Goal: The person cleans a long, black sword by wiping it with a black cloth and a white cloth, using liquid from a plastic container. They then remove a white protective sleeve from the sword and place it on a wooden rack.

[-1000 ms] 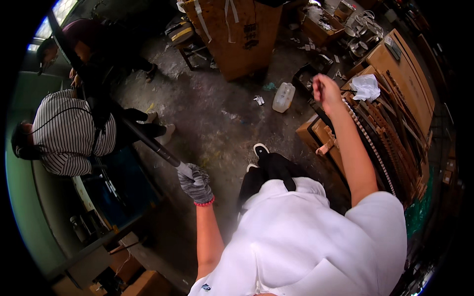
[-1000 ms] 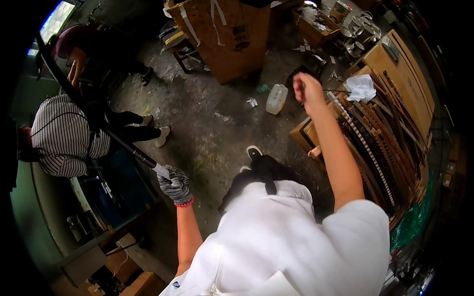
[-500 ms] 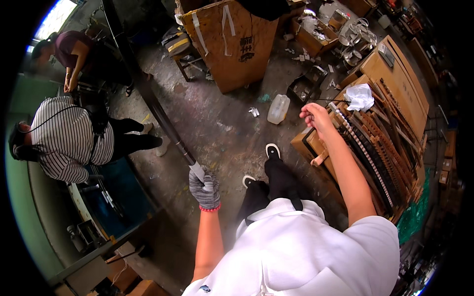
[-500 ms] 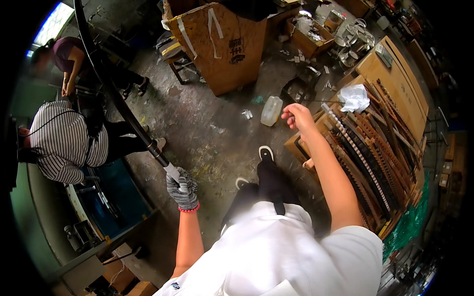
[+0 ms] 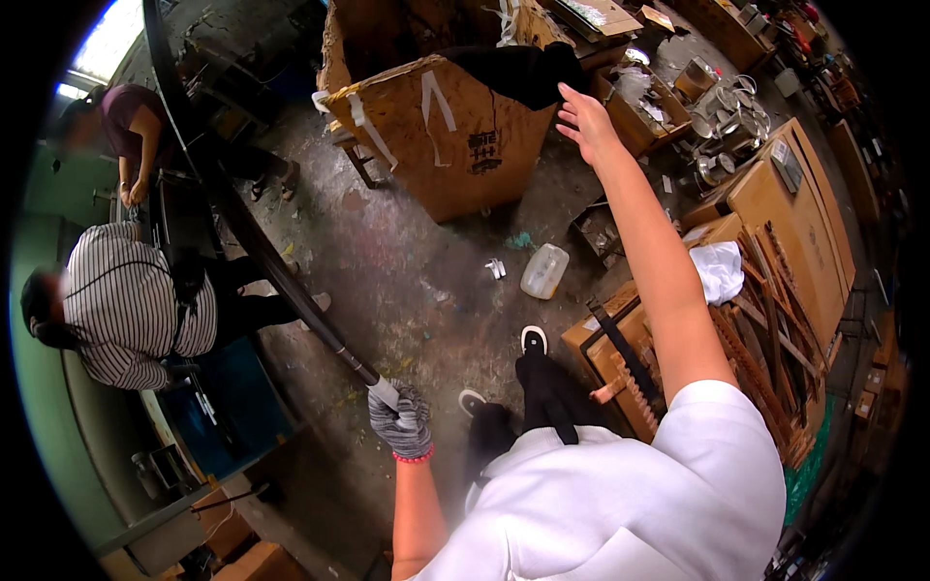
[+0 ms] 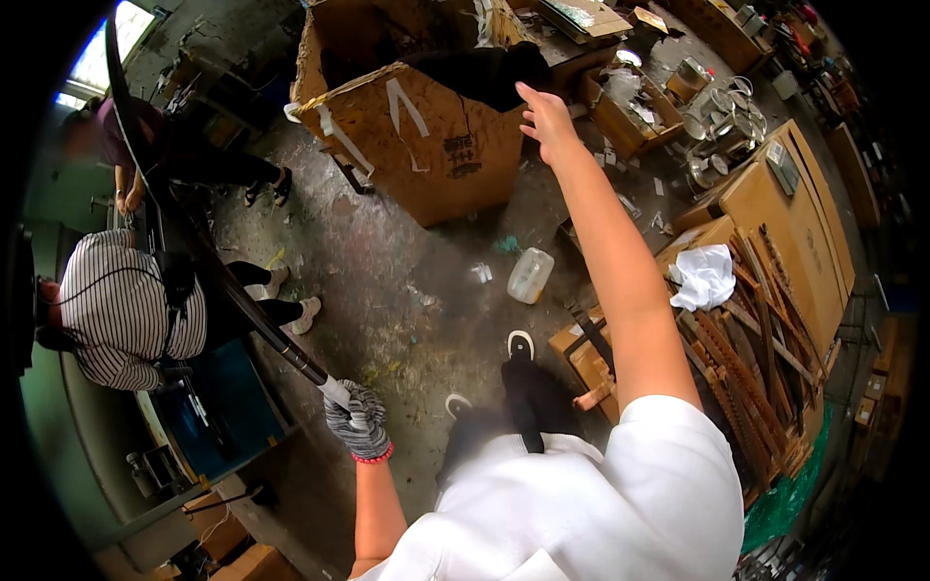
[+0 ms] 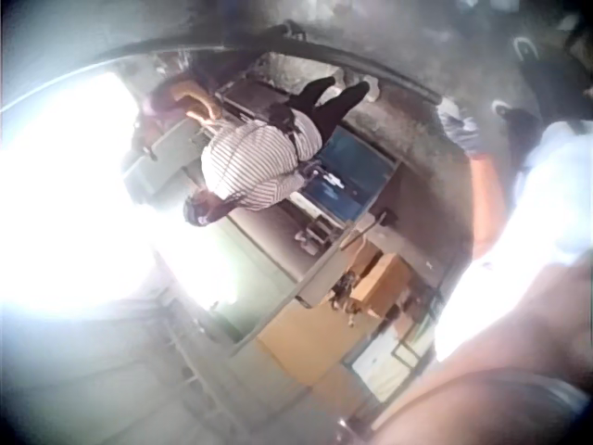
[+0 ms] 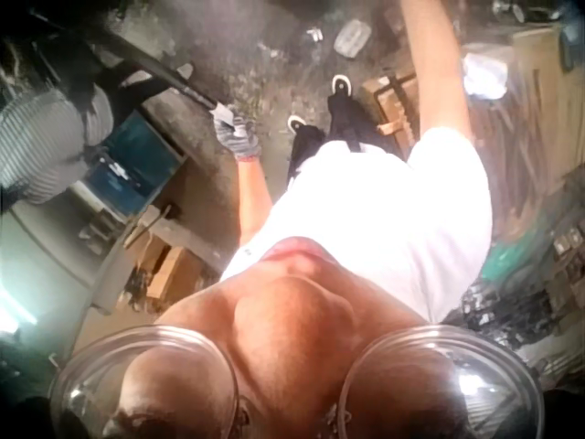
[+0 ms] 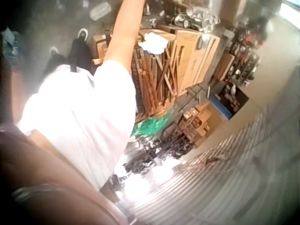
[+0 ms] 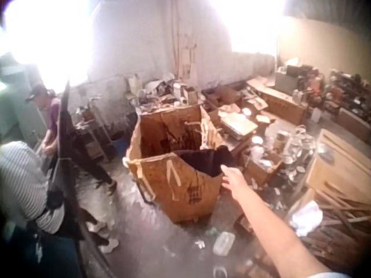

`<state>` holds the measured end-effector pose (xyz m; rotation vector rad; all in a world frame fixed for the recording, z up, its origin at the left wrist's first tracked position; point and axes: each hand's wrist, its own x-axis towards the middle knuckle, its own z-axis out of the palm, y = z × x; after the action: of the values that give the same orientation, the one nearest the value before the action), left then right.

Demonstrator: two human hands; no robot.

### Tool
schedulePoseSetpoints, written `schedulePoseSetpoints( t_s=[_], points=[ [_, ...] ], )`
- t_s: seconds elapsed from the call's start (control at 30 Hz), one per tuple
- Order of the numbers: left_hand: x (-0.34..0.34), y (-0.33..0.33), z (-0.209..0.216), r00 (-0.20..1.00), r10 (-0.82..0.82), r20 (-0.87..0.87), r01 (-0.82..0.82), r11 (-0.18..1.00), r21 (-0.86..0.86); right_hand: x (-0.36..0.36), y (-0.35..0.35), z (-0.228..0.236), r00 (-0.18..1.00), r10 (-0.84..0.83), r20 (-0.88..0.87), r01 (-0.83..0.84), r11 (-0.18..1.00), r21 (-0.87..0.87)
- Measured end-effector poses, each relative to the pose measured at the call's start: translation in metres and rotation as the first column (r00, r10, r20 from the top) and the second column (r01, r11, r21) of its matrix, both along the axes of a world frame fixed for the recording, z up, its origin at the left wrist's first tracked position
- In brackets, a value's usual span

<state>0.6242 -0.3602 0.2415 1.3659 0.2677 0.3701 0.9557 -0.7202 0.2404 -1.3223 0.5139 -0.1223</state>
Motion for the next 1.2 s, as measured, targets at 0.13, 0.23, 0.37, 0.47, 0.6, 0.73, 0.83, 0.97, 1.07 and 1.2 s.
schedulePoseSetpoints(
  t_s=[0.13,0.23,0.37,0.47,0.6,0.73,0.83,0.97,1.07,1.2],
  points=[
    [0.035,-0.036,0.011,0.998,0.059,-0.009,-0.057,0.990,0.126,0.065,0.007,-0.018,0.999,0.035,-0.004,-0.035,0.998,-0.059],
    [0.053,-0.048,0.004,0.995,0.096,-0.034,-0.091,0.987,0.132,0.099,0.022,-0.048,0.993,-0.108,0.044,0.114,0.980,-0.162],
    [0.075,-0.054,0.000,0.999,0.037,-0.004,-0.037,0.999,-0.001,0.058,0.029,-0.017,0.869,-0.357,0.343,0.353,0.932,0.077],
    [0.076,-0.043,-0.013,1.000,0.003,-0.015,-0.004,0.999,-0.044,-0.006,-0.003,-0.011,0.779,-0.433,0.454,0.295,0.892,0.343],
    [0.079,-0.029,-0.036,0.997,-0.003,0.073,0.007,0.999,-0.054,-0.090,-0.046,-0.017,0.813,-0.438,0.384,0.386,0.899,0.209],
    [0.089,-0.016,-0.057,0.985,-0.050,0.164,0.066,0.993,-0.095,-0.146,-0.054,-0.075,0.946,-0.299,0.125,0.319,0.927,-0.196],
    [0.087,0.015,-0.093,0.978,-0.104,0.183,0.144,0.965,-0.220,-0.169,-0.028,-0.119,0.988,-0.119,0.093,0.146,0.917,-0.371],
    [0.081,0.037,-0.143,0.984,-0.086,0.159,0.113,0.979,-0.168,-0.178,-0.010,-0.241,0.989,0.062,-0.138,-0.122,0.867,-0.484],
    [0.074,0.048,-0.183,0.985,-0.130,0.111,0.141,0.985,-0.097,-0.183,-0.007,-0.347,0.925,0.071,-0.373,-0.289,0.767,-0.573],
    [0.055,0.066,-0.271,0.987,-0.089,0.132,0.094,0.995,-0.030,-0.185,-0.003,-0.481,0.634,-0.078,-0.769,-0.625,0.534,-0.569]
  ],
)
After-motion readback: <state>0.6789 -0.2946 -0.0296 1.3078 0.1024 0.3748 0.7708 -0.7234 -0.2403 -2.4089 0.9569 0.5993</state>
